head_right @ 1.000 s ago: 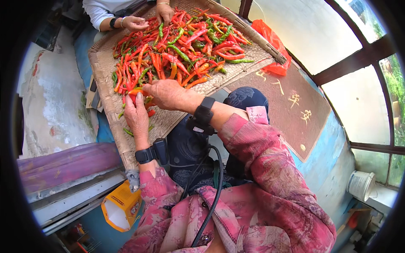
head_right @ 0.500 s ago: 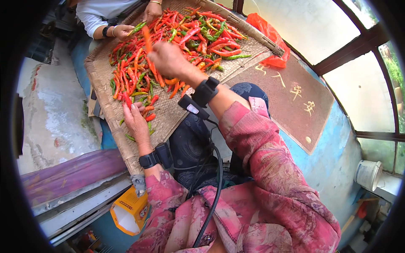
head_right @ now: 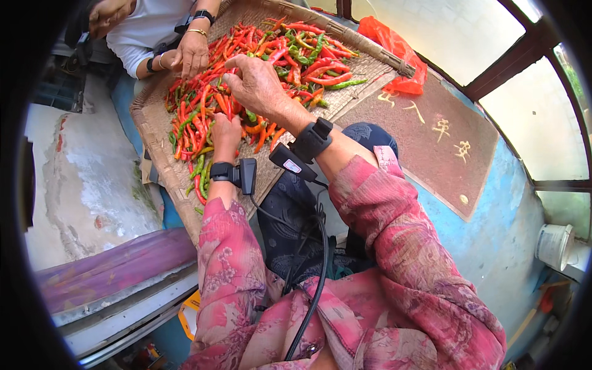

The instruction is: The person sorts through a pile of red and green chili peppers on a woven tray by hand, picking up individual peppers and moving them to different areas of the tray.

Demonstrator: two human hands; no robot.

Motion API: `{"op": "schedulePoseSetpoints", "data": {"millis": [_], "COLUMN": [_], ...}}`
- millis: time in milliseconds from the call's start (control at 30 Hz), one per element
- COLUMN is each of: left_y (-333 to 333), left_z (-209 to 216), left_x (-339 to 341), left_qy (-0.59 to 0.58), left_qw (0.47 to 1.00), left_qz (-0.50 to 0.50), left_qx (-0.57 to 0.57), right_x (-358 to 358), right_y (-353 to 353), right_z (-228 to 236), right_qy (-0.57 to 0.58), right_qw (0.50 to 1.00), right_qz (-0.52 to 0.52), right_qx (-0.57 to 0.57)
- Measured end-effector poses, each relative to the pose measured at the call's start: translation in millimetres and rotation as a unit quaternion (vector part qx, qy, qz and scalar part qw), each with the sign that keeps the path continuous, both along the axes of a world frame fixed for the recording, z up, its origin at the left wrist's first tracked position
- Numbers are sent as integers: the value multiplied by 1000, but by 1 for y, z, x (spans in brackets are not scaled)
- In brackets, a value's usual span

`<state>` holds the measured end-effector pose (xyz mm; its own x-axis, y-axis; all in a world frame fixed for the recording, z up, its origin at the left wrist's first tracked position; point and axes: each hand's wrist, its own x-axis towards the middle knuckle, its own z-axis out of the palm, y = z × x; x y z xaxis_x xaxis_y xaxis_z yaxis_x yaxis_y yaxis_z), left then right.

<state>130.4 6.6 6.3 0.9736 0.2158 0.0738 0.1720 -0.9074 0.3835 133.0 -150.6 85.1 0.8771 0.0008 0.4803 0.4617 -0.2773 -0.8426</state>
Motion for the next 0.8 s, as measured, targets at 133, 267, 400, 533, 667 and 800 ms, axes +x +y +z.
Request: {"op": "schedulePoseSetpoints", "data": {"millis": [133,267,400,533,667,800], "left_y": [-11,-9,27,-1,-6,-3], "left_z": [-11,-23,-40,3,19,13], "left_x": [13,27,17,-29,-58,-76], "left_qy": [-3,26,-20,8,-129,-196], "left_qw": [999,996,989,859,792,751], "left_qz": [39,68,38,94,39,36], "left_qx": [-33,-52,-140,-504,-595,-630], "right_x": [-1,4,2,11,-1,-32], "right_y": [-15,-21,-9,-20,3,28], "right_z": [14,20,20,-5,-17,-28], "right_qy": [-3,-7,-25,-27,59,111], "right_qw": [1000,1000,1000,994,954,896], "right_qz": [-24,-27,-2,21,168,239], "right_qx": [0,13,7,-100,-242,-358]}}
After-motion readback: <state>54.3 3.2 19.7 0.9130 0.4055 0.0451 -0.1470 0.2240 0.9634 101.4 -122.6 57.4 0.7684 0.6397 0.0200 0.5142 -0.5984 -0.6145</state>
